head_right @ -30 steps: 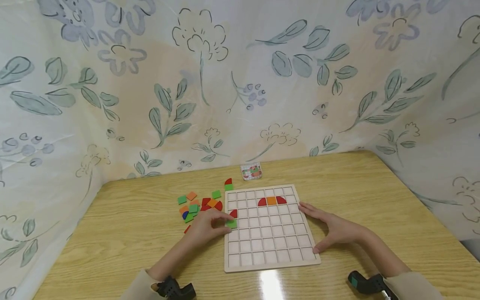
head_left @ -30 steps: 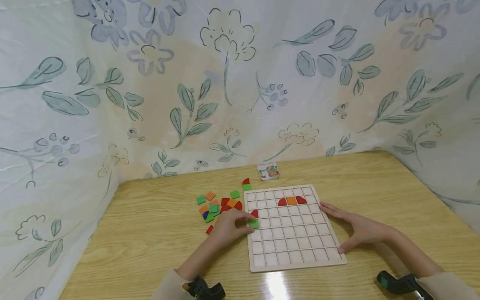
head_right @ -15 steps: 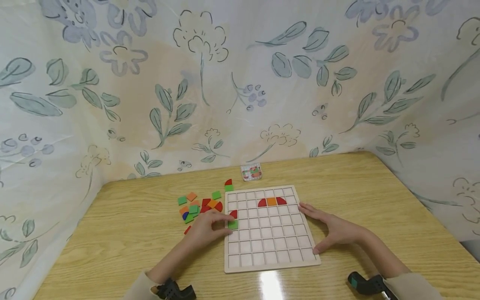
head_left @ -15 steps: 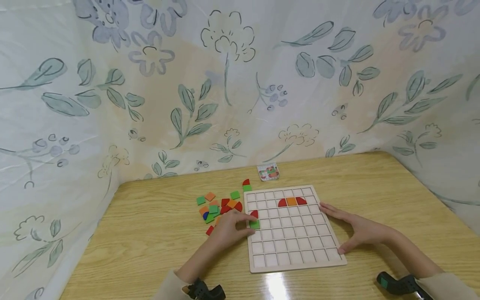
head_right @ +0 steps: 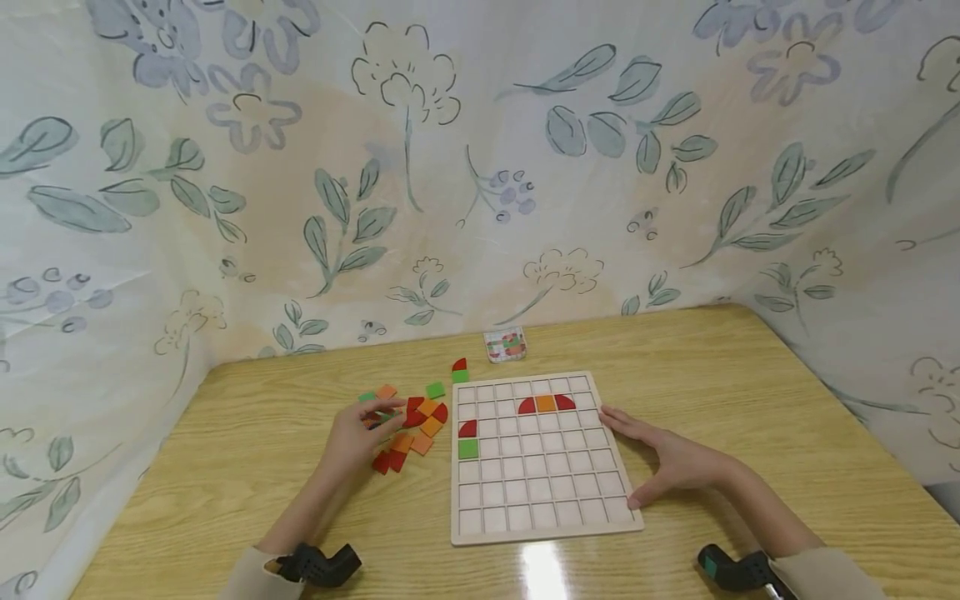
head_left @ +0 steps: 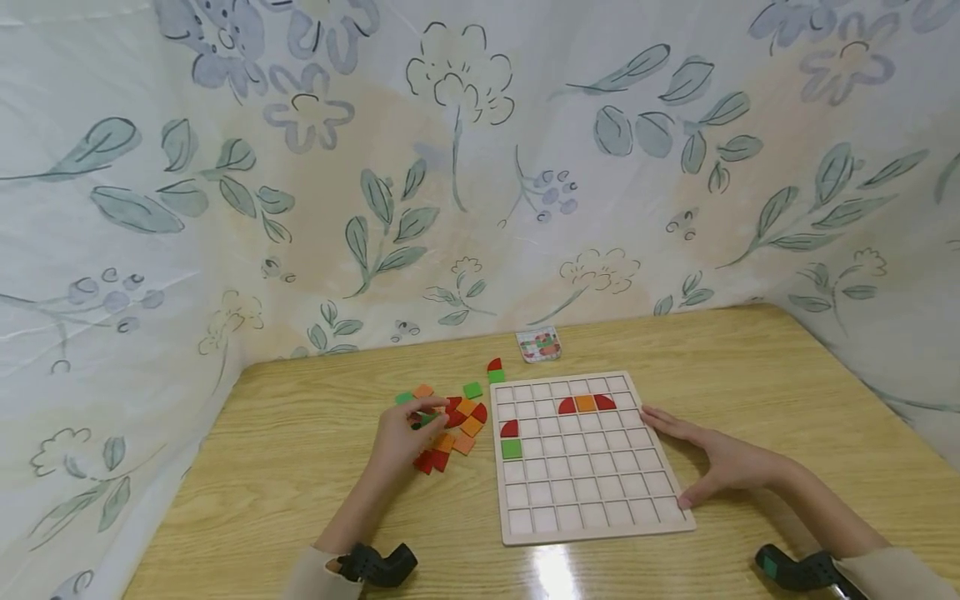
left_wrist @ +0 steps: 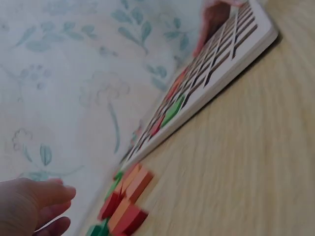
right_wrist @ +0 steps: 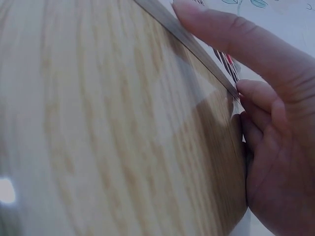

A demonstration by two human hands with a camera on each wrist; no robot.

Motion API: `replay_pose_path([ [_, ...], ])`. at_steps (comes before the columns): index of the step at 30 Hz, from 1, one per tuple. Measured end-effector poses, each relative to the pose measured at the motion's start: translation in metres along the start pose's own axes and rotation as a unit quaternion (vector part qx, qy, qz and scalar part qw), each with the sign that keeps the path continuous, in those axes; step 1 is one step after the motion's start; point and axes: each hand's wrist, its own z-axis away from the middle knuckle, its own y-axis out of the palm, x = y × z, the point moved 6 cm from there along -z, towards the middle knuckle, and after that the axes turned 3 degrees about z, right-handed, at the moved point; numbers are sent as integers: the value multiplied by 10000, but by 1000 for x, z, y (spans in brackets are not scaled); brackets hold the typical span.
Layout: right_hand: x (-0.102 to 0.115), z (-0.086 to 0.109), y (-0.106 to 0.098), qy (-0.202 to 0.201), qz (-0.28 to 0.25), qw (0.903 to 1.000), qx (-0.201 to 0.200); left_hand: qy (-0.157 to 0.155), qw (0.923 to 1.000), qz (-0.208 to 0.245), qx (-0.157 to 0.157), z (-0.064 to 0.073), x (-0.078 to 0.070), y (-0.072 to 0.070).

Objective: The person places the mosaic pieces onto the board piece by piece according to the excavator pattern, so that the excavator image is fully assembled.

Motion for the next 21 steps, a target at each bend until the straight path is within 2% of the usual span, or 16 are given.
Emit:
replay_pose_path([
  [3, 0, 0, 0, -15, -31, 10000, -2, -76, 9990, -38, -449, -7, 8, -14],
  [5, -1, 0, -1, -17, -33, 10000, -5, -124, 9972, -223, -703, -12, 12, -21],
  [8, -1, 0, 0, -6, -35, 10000, 6, -296, 9937, -565, -926, -20, 18, -28],
  [12, 0, 0, 0, 29, -29, 10000, 14, -426, 9911, -795, -982, -29, 22, -29],
  [21, 1, 0, -1, 90, 62, 9999, -2, -435, 9893, -1055, -907, -43, 27, -25],
])
